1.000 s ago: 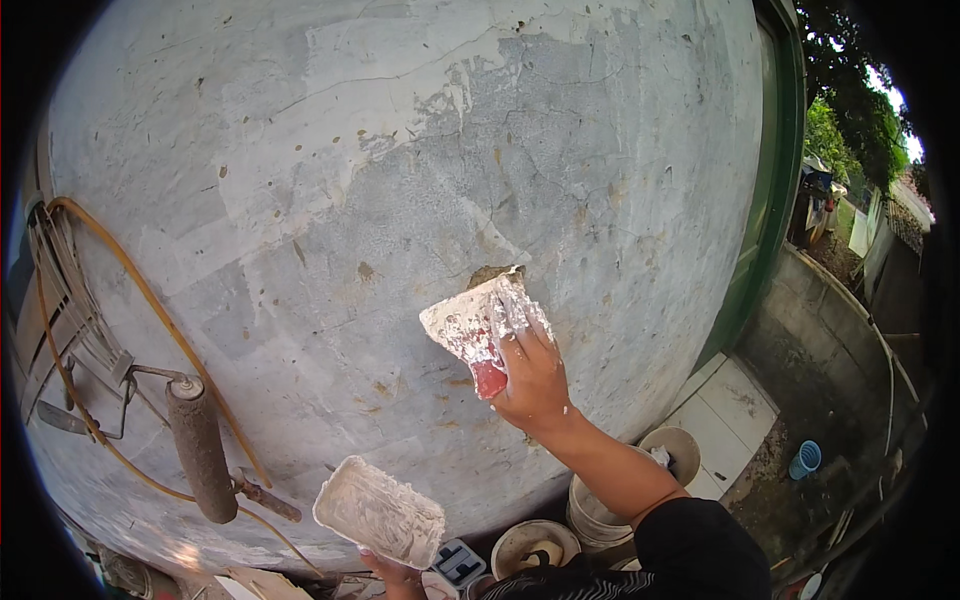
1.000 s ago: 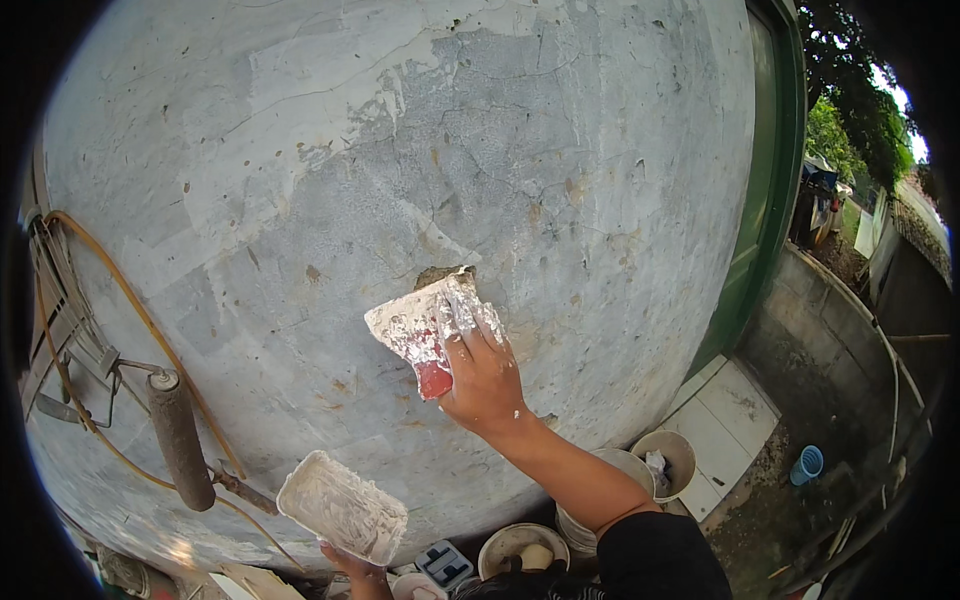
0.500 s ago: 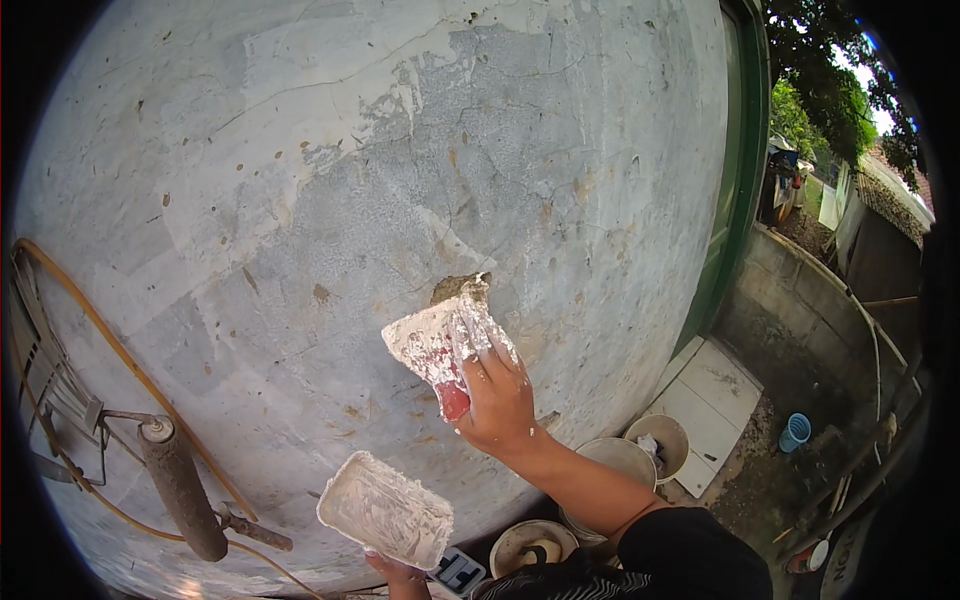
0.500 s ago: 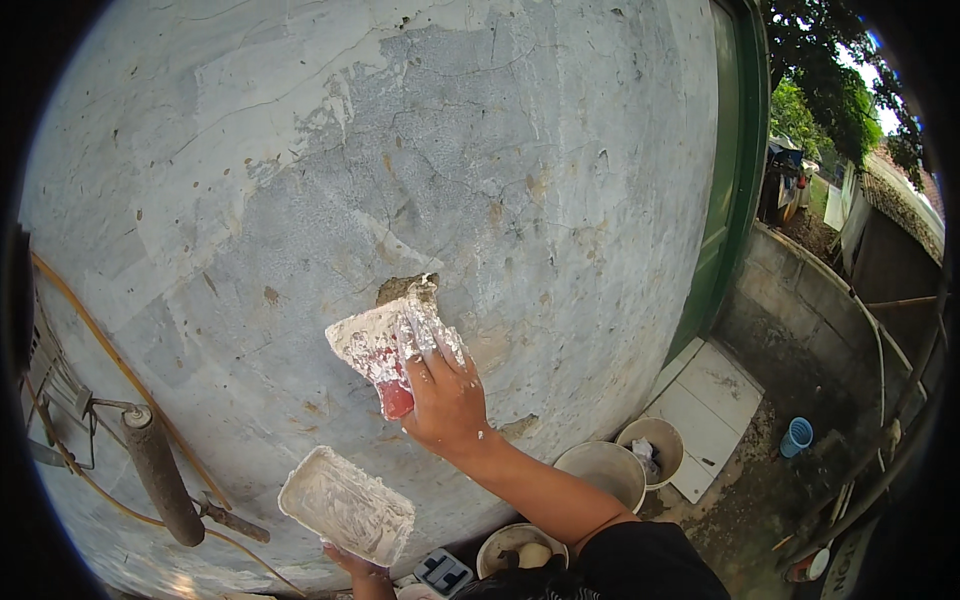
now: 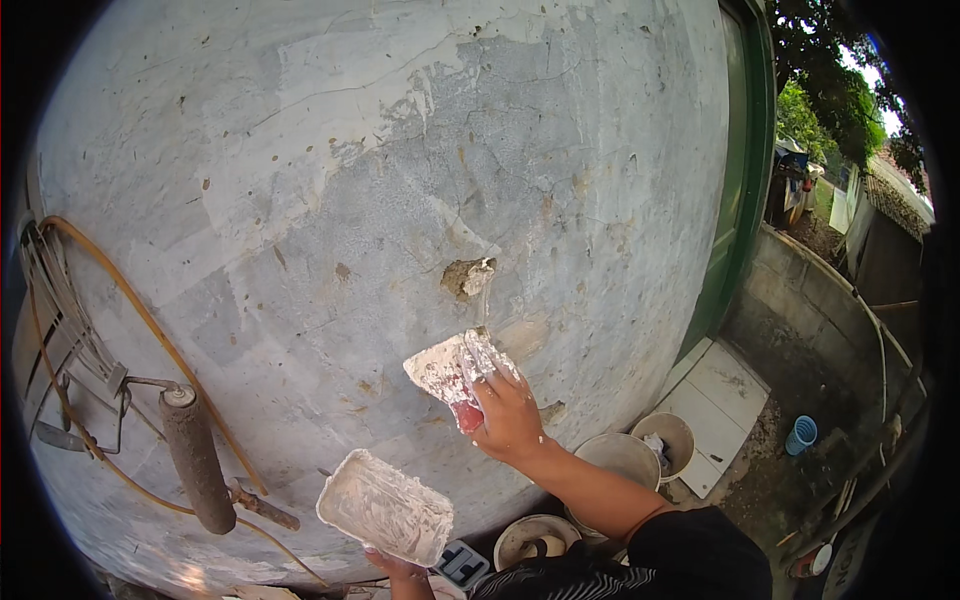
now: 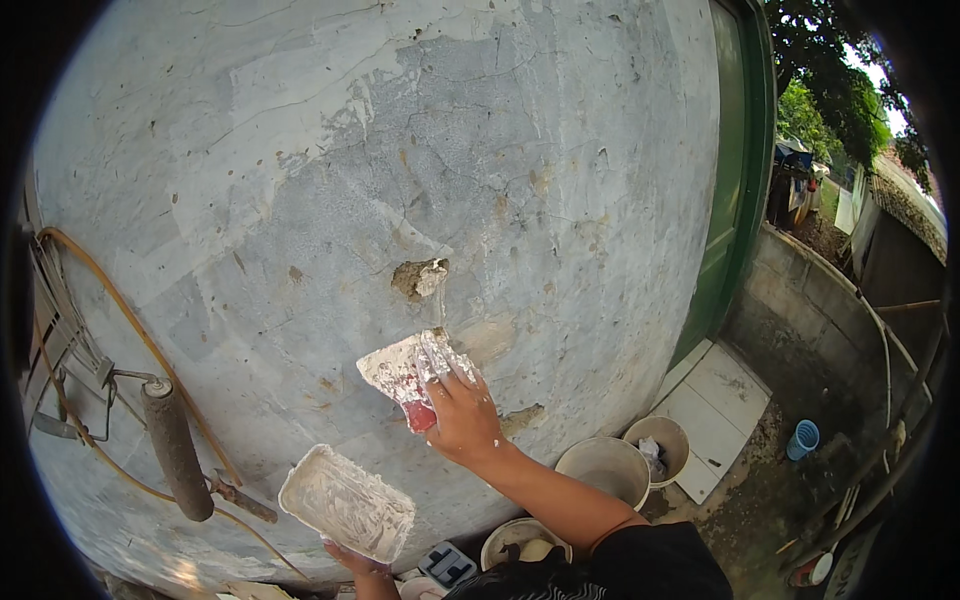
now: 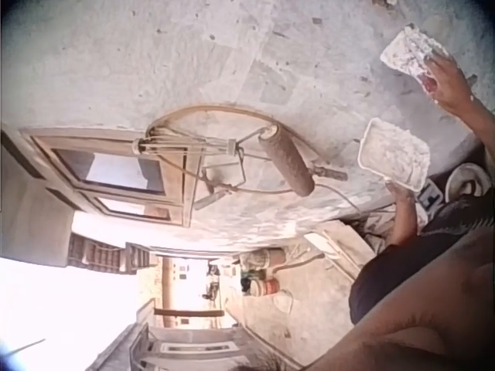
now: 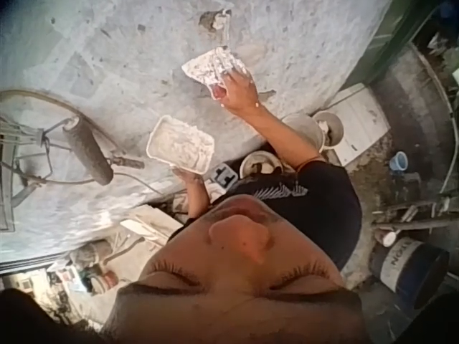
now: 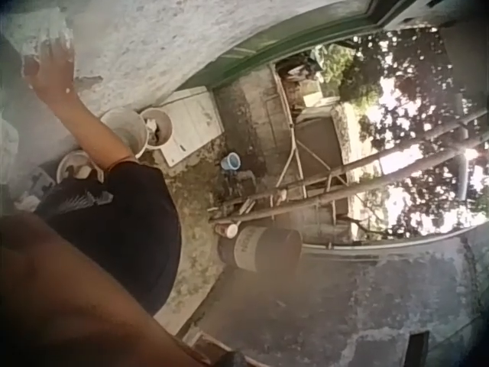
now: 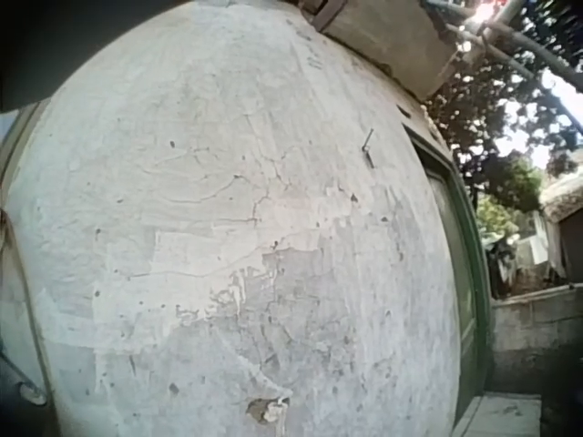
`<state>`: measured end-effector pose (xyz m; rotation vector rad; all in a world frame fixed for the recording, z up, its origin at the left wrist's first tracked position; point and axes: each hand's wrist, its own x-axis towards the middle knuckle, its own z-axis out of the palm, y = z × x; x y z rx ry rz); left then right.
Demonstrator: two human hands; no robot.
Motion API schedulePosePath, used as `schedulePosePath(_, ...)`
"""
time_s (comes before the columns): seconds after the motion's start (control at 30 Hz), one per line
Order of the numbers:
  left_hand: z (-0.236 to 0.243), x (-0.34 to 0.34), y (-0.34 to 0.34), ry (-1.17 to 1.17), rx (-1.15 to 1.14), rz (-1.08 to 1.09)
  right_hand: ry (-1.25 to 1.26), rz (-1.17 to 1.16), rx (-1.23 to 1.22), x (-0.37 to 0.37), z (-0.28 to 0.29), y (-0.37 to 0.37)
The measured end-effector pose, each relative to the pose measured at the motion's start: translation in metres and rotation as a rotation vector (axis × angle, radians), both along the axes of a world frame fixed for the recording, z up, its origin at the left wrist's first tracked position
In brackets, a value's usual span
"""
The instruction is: Applying plaster or filler to holes in a concrete wall using a putty knife.
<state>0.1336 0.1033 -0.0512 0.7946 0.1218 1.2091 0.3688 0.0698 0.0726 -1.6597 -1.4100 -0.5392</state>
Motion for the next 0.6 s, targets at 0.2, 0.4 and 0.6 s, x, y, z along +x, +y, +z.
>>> schedulePosePath(0.2,0.002,-0.016,-0.011,0.039,0.002,0.080,-0.008,0.094,0.185,0.022,0.042,-0.031)
schedulePosePath(0.4,-0.003,-0.023,-0.023,0.032,-0.129,0.140,-0.099,-0.049,0.265,0.028,0.061,0.004)
schedulePosePath(0.6,0.001,-0.025,-0.024,0.053,-0.080,0.133,-0.007,-0.069,0.207,0.005,0.041,0.024)
